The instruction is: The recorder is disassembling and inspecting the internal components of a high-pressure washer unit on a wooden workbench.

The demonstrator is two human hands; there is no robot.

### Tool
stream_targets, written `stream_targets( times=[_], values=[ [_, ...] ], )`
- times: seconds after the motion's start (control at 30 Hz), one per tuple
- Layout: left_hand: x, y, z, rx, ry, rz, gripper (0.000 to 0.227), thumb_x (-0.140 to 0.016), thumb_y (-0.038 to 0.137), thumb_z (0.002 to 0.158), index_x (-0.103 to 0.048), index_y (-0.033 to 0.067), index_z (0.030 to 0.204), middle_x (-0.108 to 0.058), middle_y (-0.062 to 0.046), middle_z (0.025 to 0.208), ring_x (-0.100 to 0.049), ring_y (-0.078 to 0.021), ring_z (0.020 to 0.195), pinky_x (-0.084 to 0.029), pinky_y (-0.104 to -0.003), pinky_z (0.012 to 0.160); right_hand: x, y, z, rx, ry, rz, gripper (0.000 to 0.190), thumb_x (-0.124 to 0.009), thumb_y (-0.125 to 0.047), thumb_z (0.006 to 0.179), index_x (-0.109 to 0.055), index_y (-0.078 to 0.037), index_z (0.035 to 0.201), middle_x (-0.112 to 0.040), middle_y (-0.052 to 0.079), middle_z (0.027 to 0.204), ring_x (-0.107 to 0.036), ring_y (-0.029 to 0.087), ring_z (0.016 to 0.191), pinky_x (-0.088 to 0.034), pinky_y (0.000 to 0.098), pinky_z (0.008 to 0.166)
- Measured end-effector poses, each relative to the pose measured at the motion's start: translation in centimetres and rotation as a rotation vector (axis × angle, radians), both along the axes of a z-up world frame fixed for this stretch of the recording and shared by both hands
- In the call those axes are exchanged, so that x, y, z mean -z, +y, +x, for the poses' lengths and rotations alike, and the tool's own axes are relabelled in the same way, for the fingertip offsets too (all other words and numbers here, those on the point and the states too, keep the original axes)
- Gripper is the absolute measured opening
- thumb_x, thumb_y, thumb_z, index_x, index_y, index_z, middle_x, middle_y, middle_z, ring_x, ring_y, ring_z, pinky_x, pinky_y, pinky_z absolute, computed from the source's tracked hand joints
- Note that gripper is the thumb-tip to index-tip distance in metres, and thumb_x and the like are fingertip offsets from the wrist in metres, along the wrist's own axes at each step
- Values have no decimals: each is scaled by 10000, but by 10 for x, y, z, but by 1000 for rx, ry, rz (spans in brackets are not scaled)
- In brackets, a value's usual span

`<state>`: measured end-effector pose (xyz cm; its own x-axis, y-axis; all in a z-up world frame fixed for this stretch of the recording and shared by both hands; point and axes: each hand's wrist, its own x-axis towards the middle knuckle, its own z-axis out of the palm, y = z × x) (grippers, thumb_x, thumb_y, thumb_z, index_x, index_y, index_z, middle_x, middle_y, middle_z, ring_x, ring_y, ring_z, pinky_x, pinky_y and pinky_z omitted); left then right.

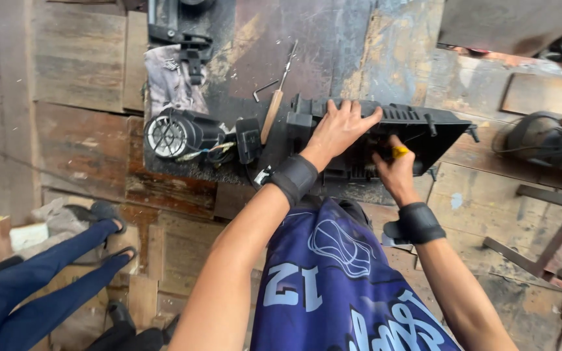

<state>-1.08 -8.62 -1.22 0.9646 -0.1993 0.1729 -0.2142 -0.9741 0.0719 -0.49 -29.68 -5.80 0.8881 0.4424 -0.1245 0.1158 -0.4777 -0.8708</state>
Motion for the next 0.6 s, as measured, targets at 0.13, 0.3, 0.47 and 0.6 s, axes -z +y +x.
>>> stream_targets(
  times=[0.13, 0.3, 0.47, 0.6],
  values=[
    [4, -3, -6, 10, 60, -7, 504, -590, 71, 937, -526, 202, 1419, -686, -160, 1020, -664, -312, 968, -526, -555, 815, 7, -8, -20, -37, 31, 2, 263, -769, -38, 836, -559, 43, 971, -596, 131, 802, -515, 159, 765, -500, 322, 700],
    [18, -8, -8, 13, -37, 48, 536, -581, 64, 903, -521, 221, 1412, -687, -178, 1054, -663, -322, 991, -539, -562, 817, 16, -12, -21, 28, 39, 152, 264, -765, -37, 801, -570, 32, 964, -652, 106, 874, -578, 123, 807, -517, 318, 705],
    [0, -14, -17, 31, 23, 68, 543, -590, 48, 919, -513, 198, 1435, -686, -176, 1077, -658, -316, 1009, -550, -574, 839, 1, -21, -20, -1, 75, -3, 279, -797, -55, 795, -561, 33, 916, -635, 137, 776, -576, 153, 722, -514, 350, 659],
    [6, -10, -13, 20, -11, 105, 591, -594, 33, 893, -499, 221, 1445, -688, -166, 1105, -657, -295, 994, -557, -573, 864, -1, -7, -12, 39, 27, 56, 251, -783, -82, 789, -581, 10, 905, -659, 113, 765, -613, 146, 694, -536, 348, 640]
  ],
)
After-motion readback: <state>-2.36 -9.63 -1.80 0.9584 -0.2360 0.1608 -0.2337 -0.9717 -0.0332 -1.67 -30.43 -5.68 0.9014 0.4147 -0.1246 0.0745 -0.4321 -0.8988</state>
